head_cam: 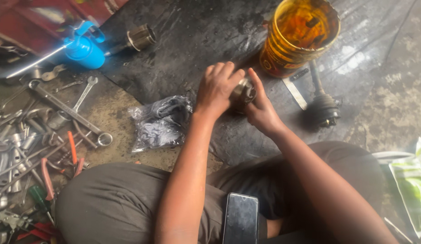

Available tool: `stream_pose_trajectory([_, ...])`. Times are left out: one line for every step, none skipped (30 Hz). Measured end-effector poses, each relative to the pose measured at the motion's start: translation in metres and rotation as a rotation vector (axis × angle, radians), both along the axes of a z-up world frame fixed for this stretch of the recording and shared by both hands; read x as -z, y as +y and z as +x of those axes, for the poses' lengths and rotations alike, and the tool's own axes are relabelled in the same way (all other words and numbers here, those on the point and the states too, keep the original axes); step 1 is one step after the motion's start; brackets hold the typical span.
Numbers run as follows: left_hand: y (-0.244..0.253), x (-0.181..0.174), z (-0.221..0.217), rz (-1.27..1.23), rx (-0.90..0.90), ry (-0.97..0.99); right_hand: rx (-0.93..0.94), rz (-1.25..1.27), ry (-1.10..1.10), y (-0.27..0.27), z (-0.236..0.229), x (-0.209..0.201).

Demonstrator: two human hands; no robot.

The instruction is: The person applies grease to a CV joint component by hand and with a cloth, then rubs the grease into the internal surfaces.

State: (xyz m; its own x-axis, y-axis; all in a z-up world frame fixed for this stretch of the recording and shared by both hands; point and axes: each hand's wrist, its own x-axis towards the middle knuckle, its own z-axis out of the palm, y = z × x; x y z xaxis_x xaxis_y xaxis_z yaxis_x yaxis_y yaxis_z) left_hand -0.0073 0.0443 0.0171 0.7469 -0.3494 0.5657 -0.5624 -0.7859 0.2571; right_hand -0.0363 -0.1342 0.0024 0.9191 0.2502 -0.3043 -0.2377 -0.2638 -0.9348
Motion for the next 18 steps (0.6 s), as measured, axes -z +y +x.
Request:
stream_pose_trajectory([0.000,0.000,0.001,-0.017,-0.006,-0.012,-0.054,-0.015,-0.190,-0.001,-0.002,0.001])
stream_pose_trajectory([-0.002,0.000,0.001,-0.014,0.013,-0.005,-0.109,-0.031,-0.379,-0.001,-0.005,0.002])
stream_pose_trajectory([-0.001,0.000,0.001,-0.010,0.021,-0.001,-0.177,-0.043,-0.571,0.000,-0.004,0.003])
stream_pose_trajectory([-0.001,0.001,0.001,-0.006,0.029,0.003,-0.173,-0.103,-0.503,0.000,-0.002,0.002])
stream_pose_trajectory([-0.001,0.003,0.002,-0.017,0.041,0.032,-0.166,-0.162,-0.430,0.001,0.000,0.002])
stream_pose_trajectory([-0.001,0.004,0.003,-0.028,0.053,0.062,-0.160,-0.221,-0.357,0.003,0.003,0.001])
stream_pose_trajectory([-0.005,0.006,0.004,-0.045,0.074,0.095,-0.172,-0.190,-0.391,0.002,0.004,0.000])
stream_pose_trajectory([-0.008,0.008,0.006,-0.039,0.078,0.109,-0.184,-0.158,-0.424,0.001,0.006,-0.002])
stream_pose_trajectory([-0.008,0.010,0.007,-0.032,0.070,0.124,-0.208,-0.121,-0.456,0.003,0.007,-0.004])
stream_pose_trajectory([-0.008,0.010,0.007,-0.024,0.062,0.139,-0.163,-0.090,-0.310,0.000,0.007,-0.007])
stream_pose_trajectory([-0.005,0.009,0.006,-0.017,0.061,0.124,-0.125,-0.047,-0.168,-0.001,0.008,-0.010])
stream_pose_trajectory([-0.004,0.008,0.006,-0.009,0.060,0.109,-0.091,-0.006,-0.024,0.000,0.010,-0.011])
stream_pose_trajectory([-0.004,0.006,0.006,-0.003,0.069,0.091,-0.105,0.021,-0.057,0.002,0.012,-0.010])
stream_pose_trajectory([-0.001,0.005,0.005,-0.007,0.050,0.076,-0.118,0.048,-0.090,0.002,0.014,-0.009])
stream_pose_trajectory([0.000,0.004,0.004,-0.014,0.043,0.059,-0.120,0.071,-0.124,0.000,0.015,-0.007])
stream_pose_trajectory([0.000,0.003,0.004,-0.020,0.036,0.043,-0.105,0.043,-0.148,0.001,0.017,-0.003])
stream_pose_trajectory([0.000,0.003,0.005,-0.010,0.033,0.032,-0.093,0.017,-0.175,0.004,0.020,0.000])
stream_pose_trajectory([-0.001,0.002,0.005,0.000,0.029,0.021,-0.082,-0.009,-0.201,0.007,0.023,0.003])
